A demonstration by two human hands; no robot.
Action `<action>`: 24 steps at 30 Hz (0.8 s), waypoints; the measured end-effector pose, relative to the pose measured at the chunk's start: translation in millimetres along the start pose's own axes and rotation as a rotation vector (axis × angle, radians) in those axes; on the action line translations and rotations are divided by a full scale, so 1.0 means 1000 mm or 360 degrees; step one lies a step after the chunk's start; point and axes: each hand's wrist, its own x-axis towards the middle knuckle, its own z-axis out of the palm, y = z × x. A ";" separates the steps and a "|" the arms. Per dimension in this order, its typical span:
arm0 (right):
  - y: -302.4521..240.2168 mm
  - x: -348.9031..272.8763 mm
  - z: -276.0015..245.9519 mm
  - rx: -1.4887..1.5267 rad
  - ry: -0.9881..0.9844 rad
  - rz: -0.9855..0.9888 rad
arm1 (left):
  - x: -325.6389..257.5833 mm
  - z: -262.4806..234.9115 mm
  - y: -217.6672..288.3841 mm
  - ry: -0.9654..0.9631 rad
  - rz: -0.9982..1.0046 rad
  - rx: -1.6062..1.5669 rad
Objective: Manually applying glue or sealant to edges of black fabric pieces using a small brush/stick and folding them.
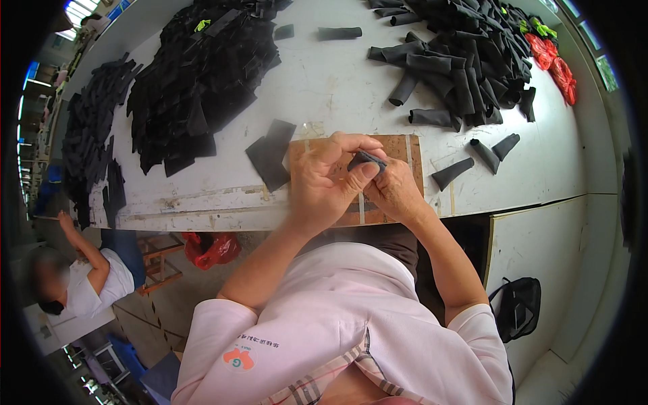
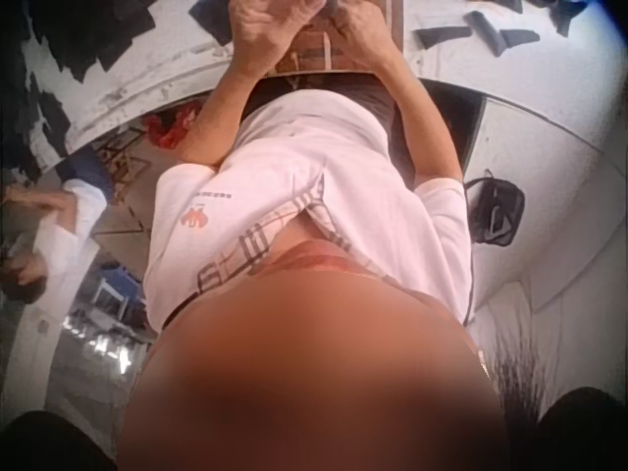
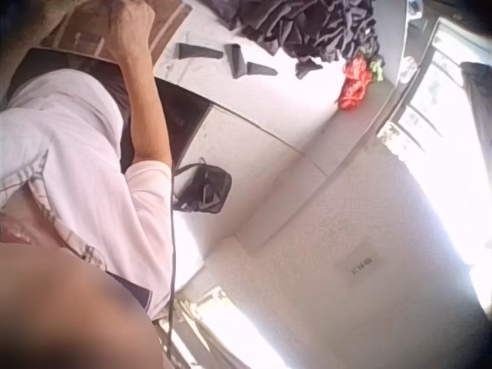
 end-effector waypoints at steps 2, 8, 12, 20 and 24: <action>-0.005 0.003 -0.002 -0.0249 0.0169 -0.0083 | 0.000 -0.008 0.003 -0.0015 0.0052 -0.0025; -0.040 0.013 -0.032 -0.0550 0.0128 -0.0247 | -0.004 -0.017 0.014 0.0477 0.0230 -0.0613; -0.004 0.008 0.003 -0.0375 -0.0004 -0.0123 | -0.018 -0.012 -0.009 0.0492 0.0009 -0.0421; 0.002 0.001 0.016 -0.0125 0.0067 -0.0088 | -0.016 -0.013 -0.006 0.0430 -0.0011 -0.0414; -0.006 0.006 0.005 -0.0321 -0.0039 -0.0001 | -0.008 -0.016 -0.011 0.0366 0.0024 -0.0344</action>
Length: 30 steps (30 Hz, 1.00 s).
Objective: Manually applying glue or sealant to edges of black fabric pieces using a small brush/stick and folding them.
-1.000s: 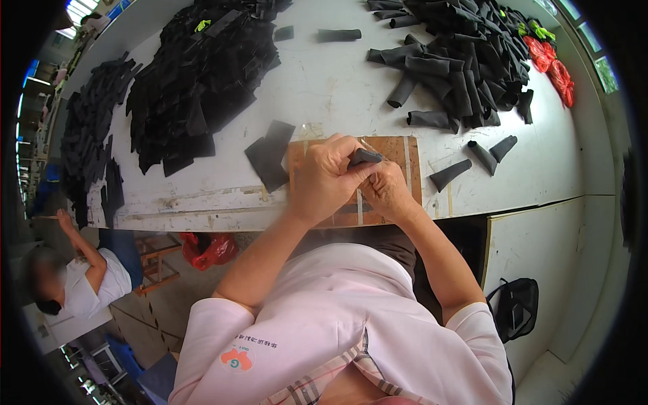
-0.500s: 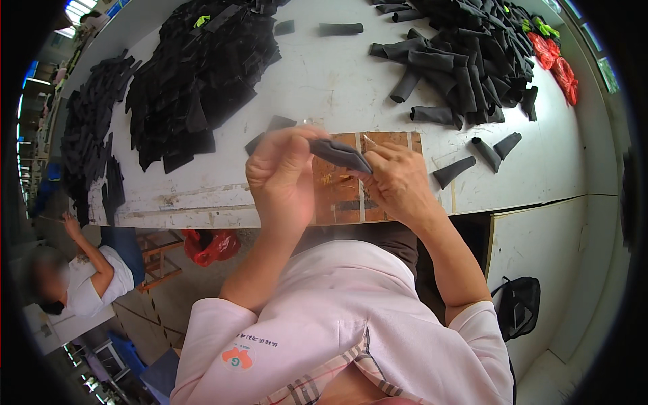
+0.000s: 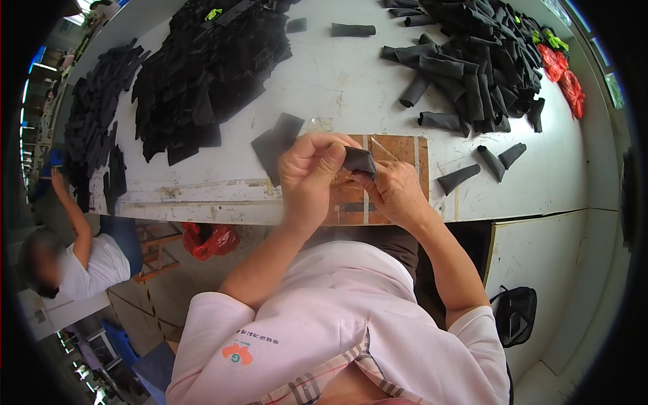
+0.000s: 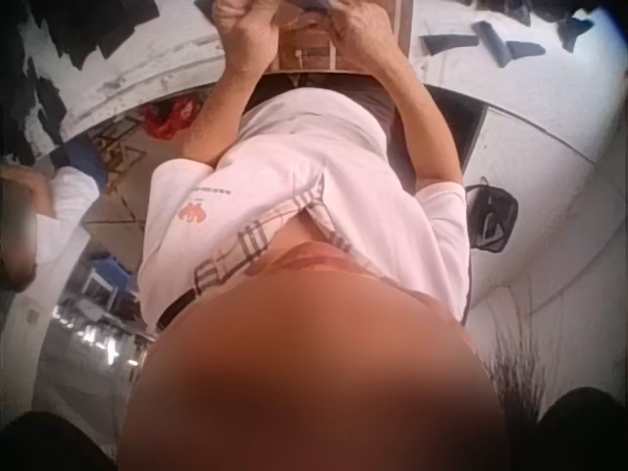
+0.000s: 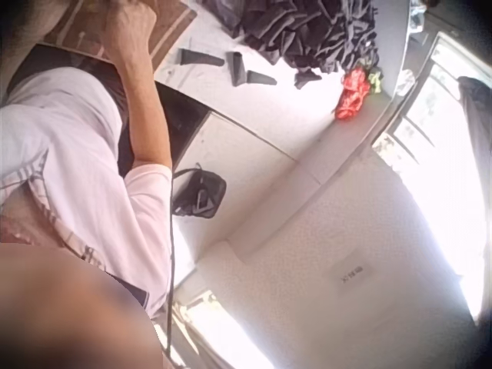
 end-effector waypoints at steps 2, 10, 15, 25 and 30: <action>-0.013 0.006 -0.028 0.0219 0.0035 -0.0212 | 0.000 -0.010 -0.008 0.0039 -0.0011 0.0195; 0.019 0.039 -0.070 0.1904 0.0690 0.0517 | 0.065 -0.123 -0.079 0.0613 -0.0081 0.2774; 0.010 -0.024 -0.014 0.1713 0.0222 0.0854 | 0.075 -0.142 -0.078 0.0376 -0.0295 0.2769; -0.044 -0.024 0.007 0.0794 0.0217 0.0297 | 0.041 -0.058 0.032 -0.0136 -0.0365 0.0985; -0.064 -0.021 0.023 0.2366 -0.0202 0.0771 | 0.008 -0.022 0.030 -0.0586 -0.0642 0.0864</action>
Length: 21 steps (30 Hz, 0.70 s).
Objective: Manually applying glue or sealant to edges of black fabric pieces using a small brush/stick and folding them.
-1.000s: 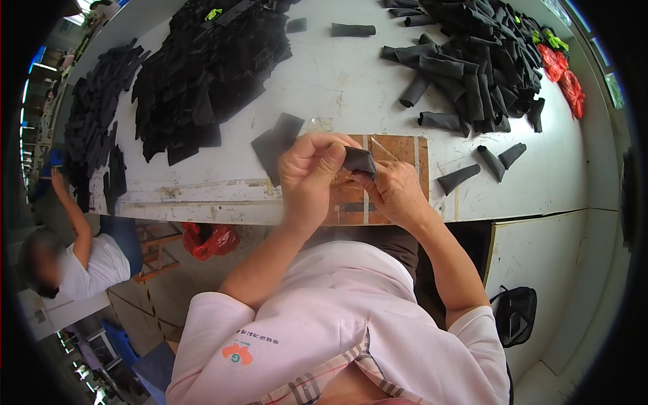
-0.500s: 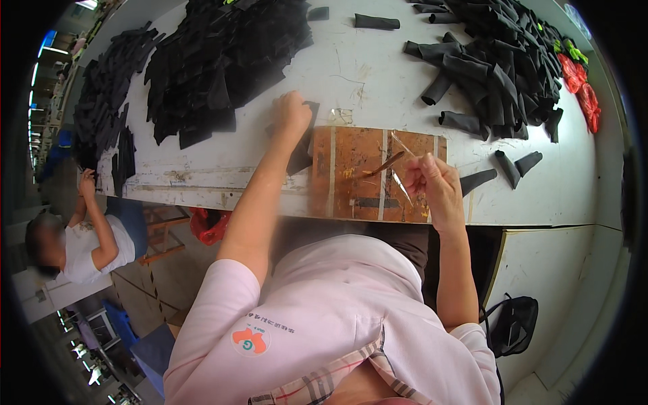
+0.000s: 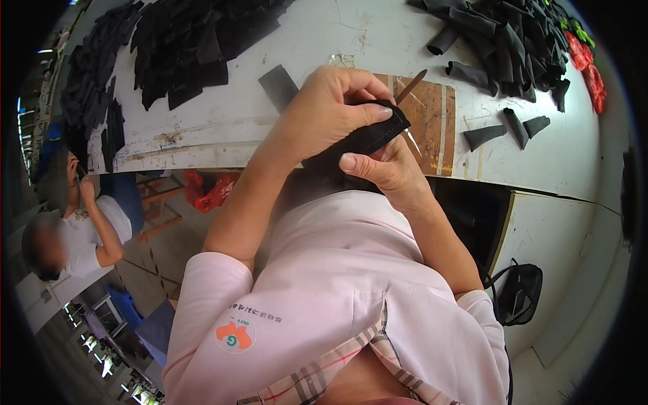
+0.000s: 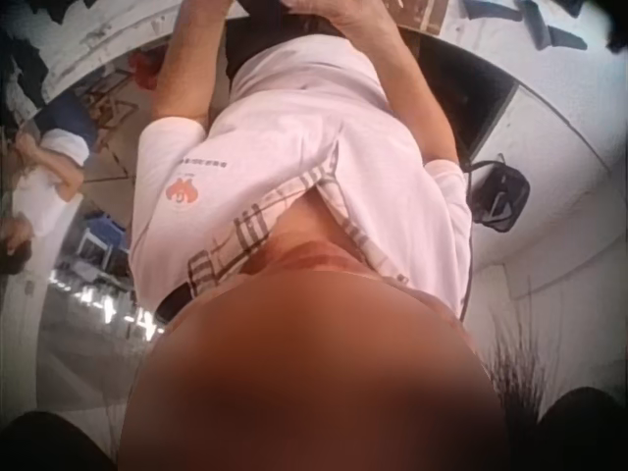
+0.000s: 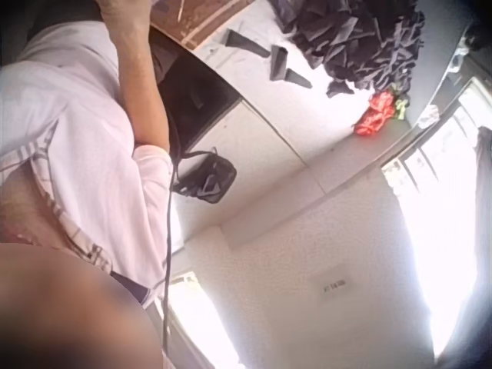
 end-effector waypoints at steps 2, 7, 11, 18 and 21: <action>0.005 -0.002 0.005 0.0039 0.0108 0.0009 | -0.004 0.010 -0.004 -0.0009 0.0014 -0.0003; 0.014 -0.013 -0.005 0.0395 0.0403 -0.0154 | -0.026 0.013 -0.011 0.0316 -0.0035 -0.0745; 0.004 -0.019 -0.009 0.0447 0.0456 -0.0287 | -0.051 0.010 -0.023 0.0307 -0.0237 -0.1067; 0.008 -0.027 -0.016 0.0519 0.0340 -0.0285 | -0.061 0.030 -0.027 0.0214 -0.0366 -0.1297; 0.013 -0.028 -0.022 0.0508 0.0396 -0.0261 | -0.059 0.031 -0.024 0.0178 -0.0402 -0.1277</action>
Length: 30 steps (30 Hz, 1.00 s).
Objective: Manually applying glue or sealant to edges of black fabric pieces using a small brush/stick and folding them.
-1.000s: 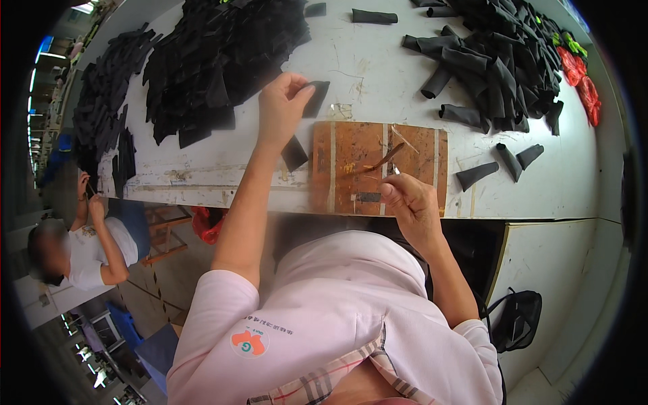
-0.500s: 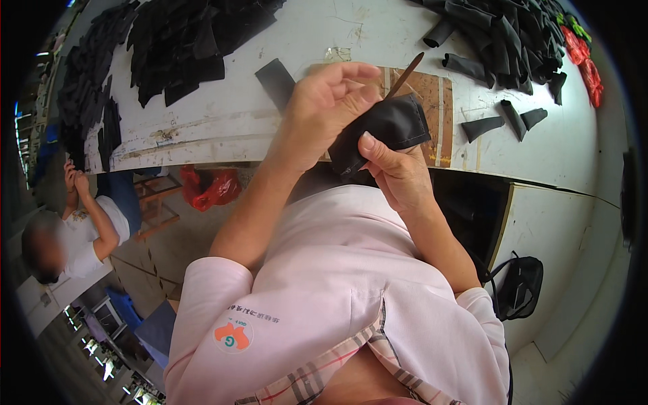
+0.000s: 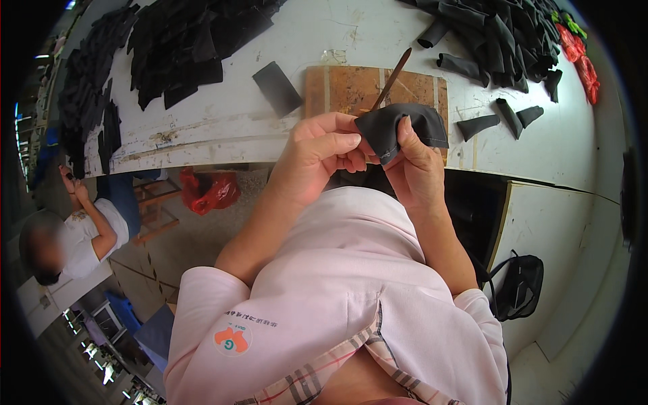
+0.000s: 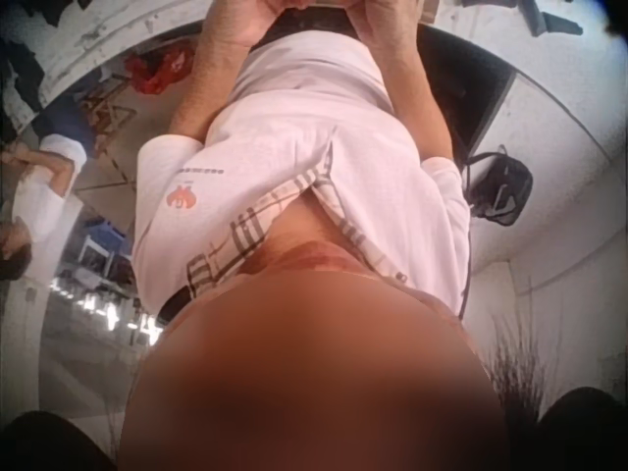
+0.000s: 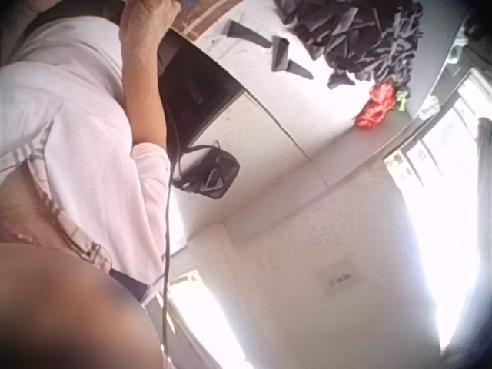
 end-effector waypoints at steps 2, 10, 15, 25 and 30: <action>0.000 0.002 0.000 -0.0004 0.0002 0.0030 | 0.003 0.000 0.001 -0.0028 -0.0027 -0.0013; 0.002 0.009 0.000 0.0101 -0.0037 0.0032 | 0.006 0.004 0.002 0.0018 -0.0030 0.0015; -0.001 0.014 0.009 0.0125 -0.0007 -0.0020 | 0.009 0.006 0.000 0.0110 -0.0025 -0.0064; -0.041 0.004 -0.010 -0.2505 -0.0116 0.0319 | 0.004 0.006 0.002 0.0607 0.0797 0.1044; -0.034 -0.005 0.023 -0.1676 -0.0358 -0.0784 | -0.003 0.029 0.004 0.0322 0.0869 0.1276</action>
